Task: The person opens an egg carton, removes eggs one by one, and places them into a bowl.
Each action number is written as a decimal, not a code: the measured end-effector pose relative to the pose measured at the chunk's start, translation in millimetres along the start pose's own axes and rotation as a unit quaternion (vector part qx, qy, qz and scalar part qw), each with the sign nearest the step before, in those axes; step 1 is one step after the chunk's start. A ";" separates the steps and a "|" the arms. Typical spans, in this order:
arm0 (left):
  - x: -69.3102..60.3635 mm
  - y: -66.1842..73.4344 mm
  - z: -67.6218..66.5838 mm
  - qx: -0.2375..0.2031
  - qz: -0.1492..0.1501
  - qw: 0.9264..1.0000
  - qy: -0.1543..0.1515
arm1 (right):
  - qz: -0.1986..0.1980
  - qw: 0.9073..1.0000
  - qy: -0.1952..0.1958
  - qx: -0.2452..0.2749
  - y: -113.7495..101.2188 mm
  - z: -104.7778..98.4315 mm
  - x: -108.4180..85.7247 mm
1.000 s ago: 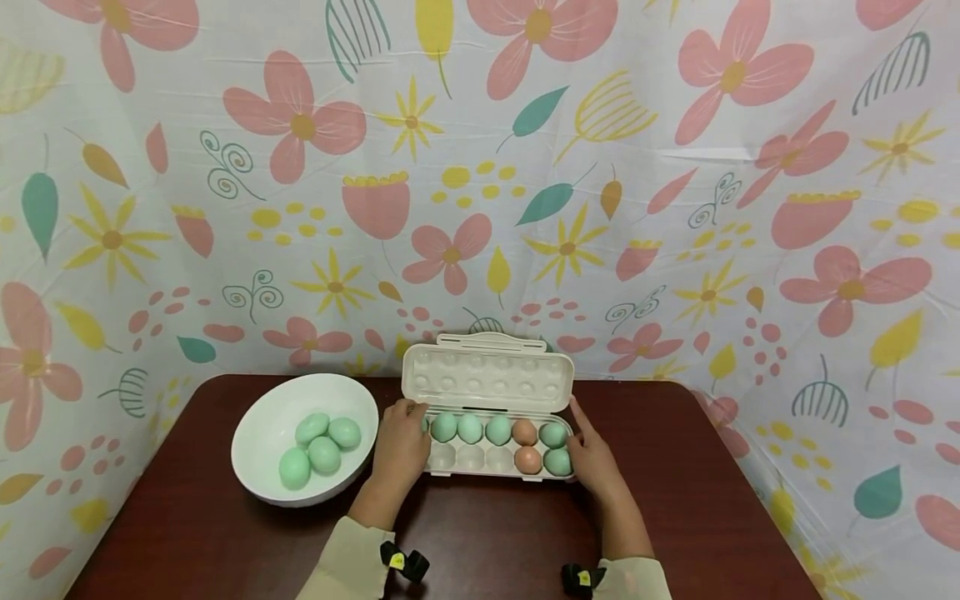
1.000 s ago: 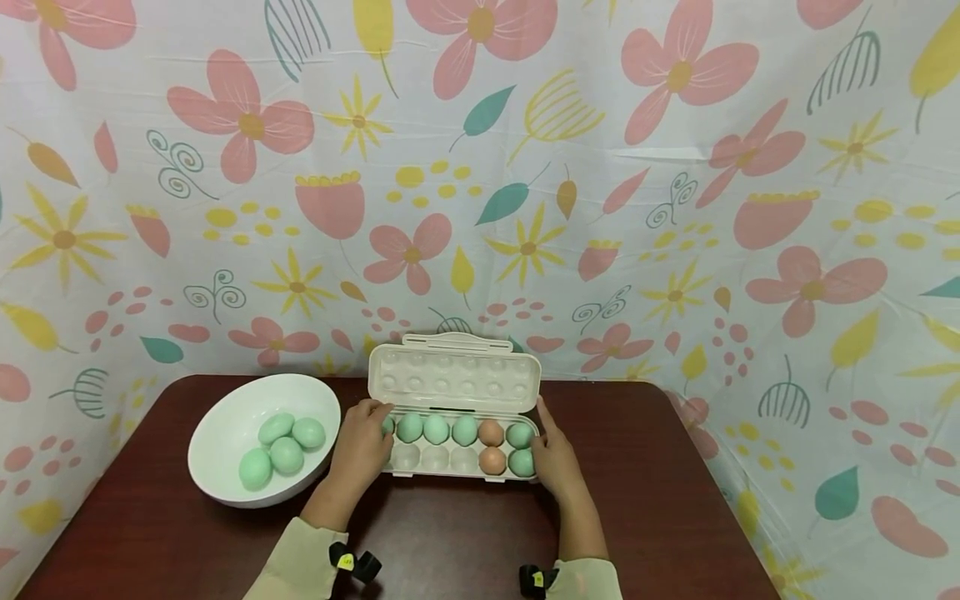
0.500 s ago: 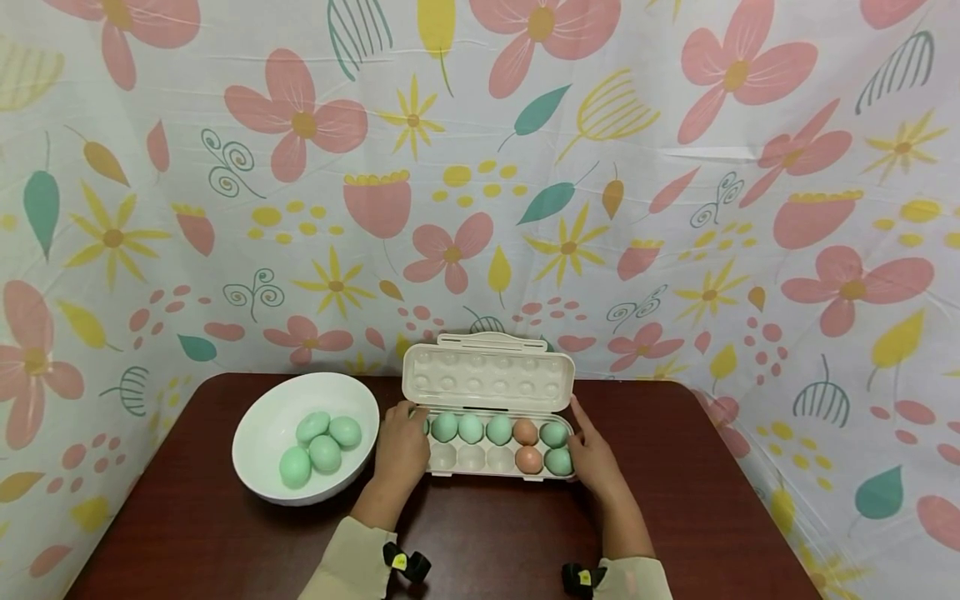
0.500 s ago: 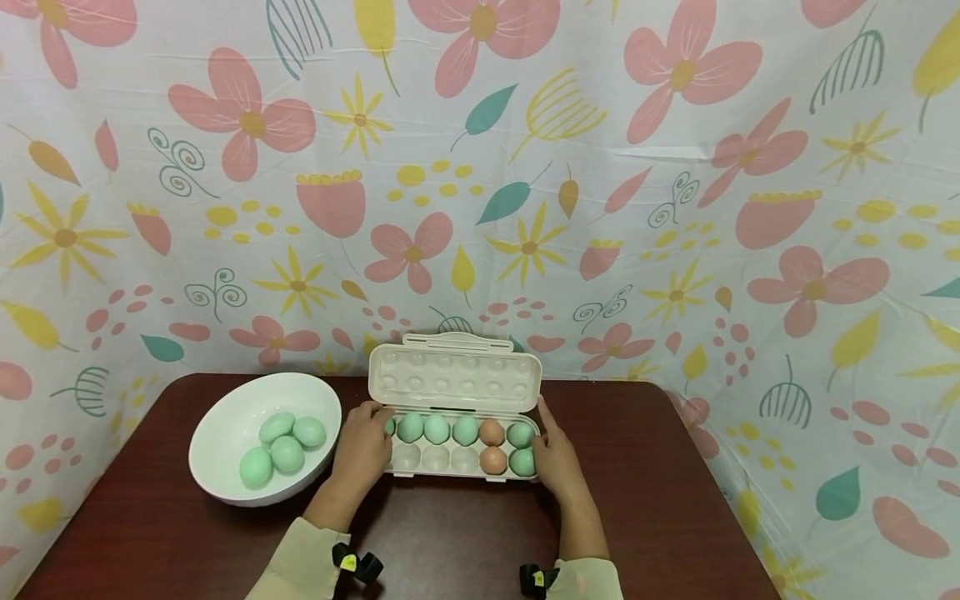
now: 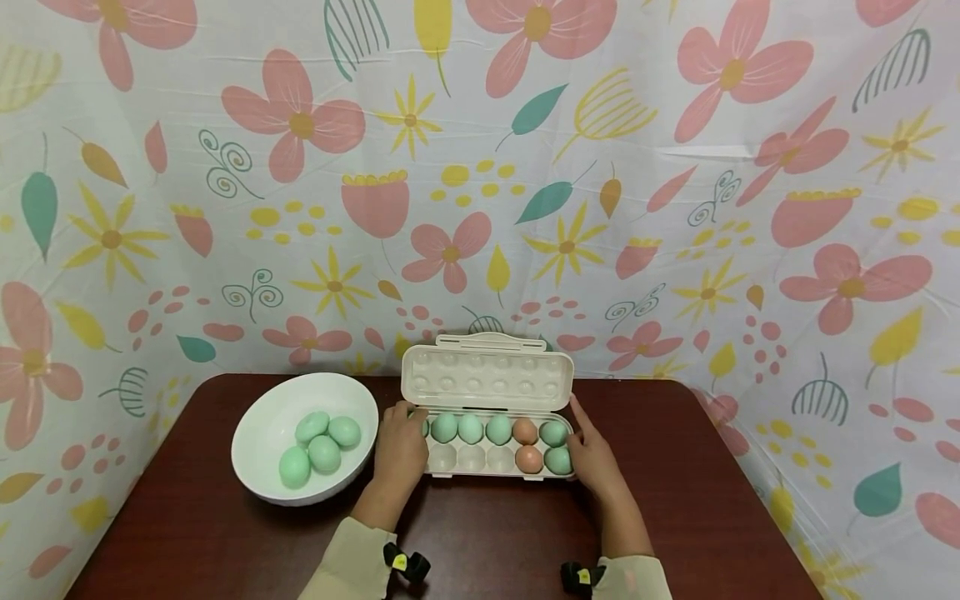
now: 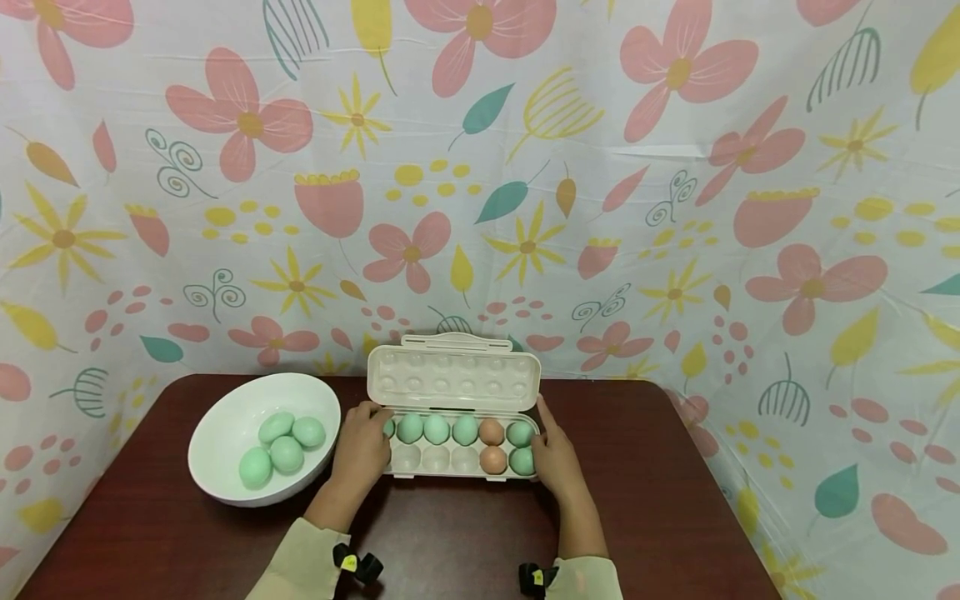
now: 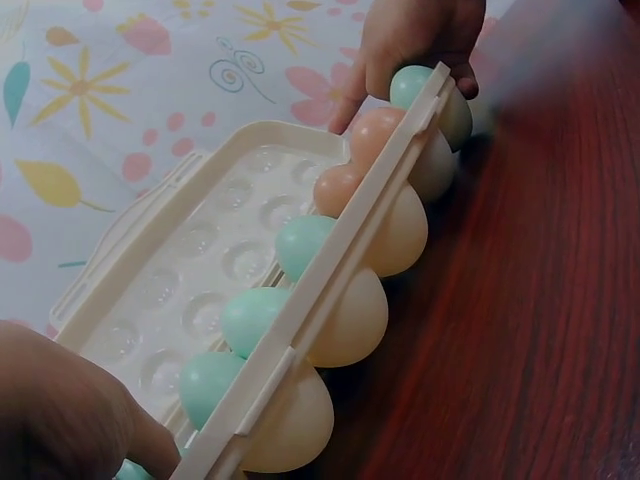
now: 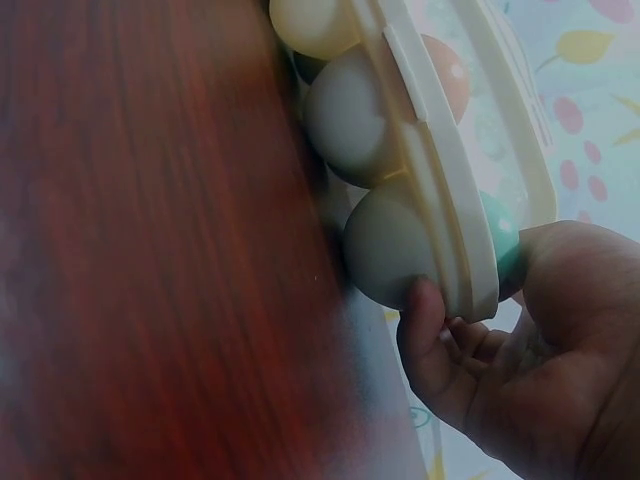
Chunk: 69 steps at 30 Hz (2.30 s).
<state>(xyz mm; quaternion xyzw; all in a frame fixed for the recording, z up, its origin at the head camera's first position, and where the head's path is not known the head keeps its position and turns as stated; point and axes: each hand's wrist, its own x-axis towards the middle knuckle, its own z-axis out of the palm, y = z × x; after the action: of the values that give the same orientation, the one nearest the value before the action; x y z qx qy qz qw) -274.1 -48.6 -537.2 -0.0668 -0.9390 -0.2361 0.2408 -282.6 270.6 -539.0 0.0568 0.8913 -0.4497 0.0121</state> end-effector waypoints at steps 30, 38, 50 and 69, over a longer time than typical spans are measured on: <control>2.0 7.3 -4.6 -0.036 -0.021 0.999 0.004 | 0.004 1.000 -0.012 0.006 3.2 -0.4 3.7; 3.9 8.2 -8.8 -0.044 -0.003 0.999 0.029 | 0.006 1.000 -0.009 0.008 1.0 -0.6 2.3; 5.7 14.5 -36.1 -0.079 -0.018 0.996 0.039 | 0.007 1.000 0.001 -0.004 2.0 0.4 2.2; 2.2 1.1 -74.6 -0.100 -0.032 0.994 0.044 | 0.003 1.000 -0.007 0.005 4.6 0.2 5.0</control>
<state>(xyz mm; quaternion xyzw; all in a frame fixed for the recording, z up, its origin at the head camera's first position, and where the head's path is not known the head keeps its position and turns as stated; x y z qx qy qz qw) -244.4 -83.1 -478.1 -0.0499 -0.9009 -0.3390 0.2663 -287.1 273.6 -543.1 0.0564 0.8889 -0.4541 0.0199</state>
